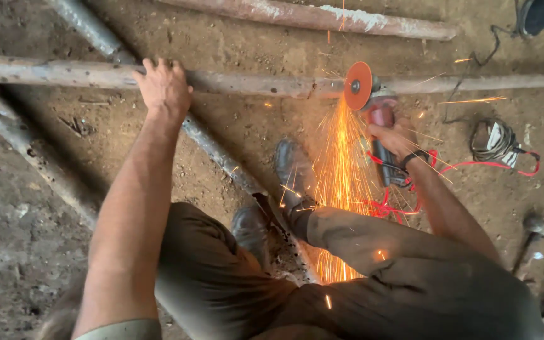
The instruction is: Using an angle grinder to cut or grind a long metal pipe on a dirt floor.
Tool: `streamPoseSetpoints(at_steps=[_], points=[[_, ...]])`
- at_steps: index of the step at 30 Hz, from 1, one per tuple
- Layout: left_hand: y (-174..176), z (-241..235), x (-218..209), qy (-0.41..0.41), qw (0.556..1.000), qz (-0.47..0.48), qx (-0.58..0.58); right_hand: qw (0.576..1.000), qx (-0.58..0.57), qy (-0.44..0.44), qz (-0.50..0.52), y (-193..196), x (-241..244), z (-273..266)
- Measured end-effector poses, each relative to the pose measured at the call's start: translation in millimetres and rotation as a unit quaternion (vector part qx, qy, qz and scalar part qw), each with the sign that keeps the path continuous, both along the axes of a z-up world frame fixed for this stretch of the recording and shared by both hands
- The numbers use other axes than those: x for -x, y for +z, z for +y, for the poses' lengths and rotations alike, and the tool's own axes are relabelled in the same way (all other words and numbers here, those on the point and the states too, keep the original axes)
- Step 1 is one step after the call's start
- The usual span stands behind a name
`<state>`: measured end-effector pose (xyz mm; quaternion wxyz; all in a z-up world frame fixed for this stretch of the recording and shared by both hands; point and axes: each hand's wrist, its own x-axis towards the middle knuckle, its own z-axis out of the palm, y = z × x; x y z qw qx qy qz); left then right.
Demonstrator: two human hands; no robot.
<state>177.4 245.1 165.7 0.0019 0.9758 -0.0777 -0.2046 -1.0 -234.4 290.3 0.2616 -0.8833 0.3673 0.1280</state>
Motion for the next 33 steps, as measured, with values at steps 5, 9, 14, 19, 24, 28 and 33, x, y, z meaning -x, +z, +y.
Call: streamPoseSetpoints(at_steps=[5,9,14,19,24,28,33], points=[[3.9,-0.2,5.2,0.006,0.999,-0.032,0.005,0.999,-0.029,0.025,-0.021,20.0,2.1,17.8],[0.9,1.7,6.5,0.018,0.998,-0.052,0.017,0.978,-0.164,0.01,-0.127,-7.7,5.3,1.7],[9.4,0.6,9.2,0.006,0.998,-0.06,0.014,0.989,-0.119,-0.037,-0.076,28.7,-0.6,27.6],[12.6,2.7,10.6,0.013,0.997,-0.074,0.022,0.976,-0.154,0.022,-0.151,-15.3,5.3,-3.0],[12.0,0.6,11.6,0.014,0.996,-0.082,0.025,0.952,-0.124,0.133,-0.248,-22.8,8.4,-9.3],[10.8,1.2,12.6,0.026,0.994,-0.096,0.041,0.996,-0.011,0.055,-0.068,-13.9,5.7,-5.0],[25.7,-4.1,15.7,0.021,0.998,-0.066,-0.004,0.993,-0.007,0.099,-0.064,-57.7,14.9,-35.9]])
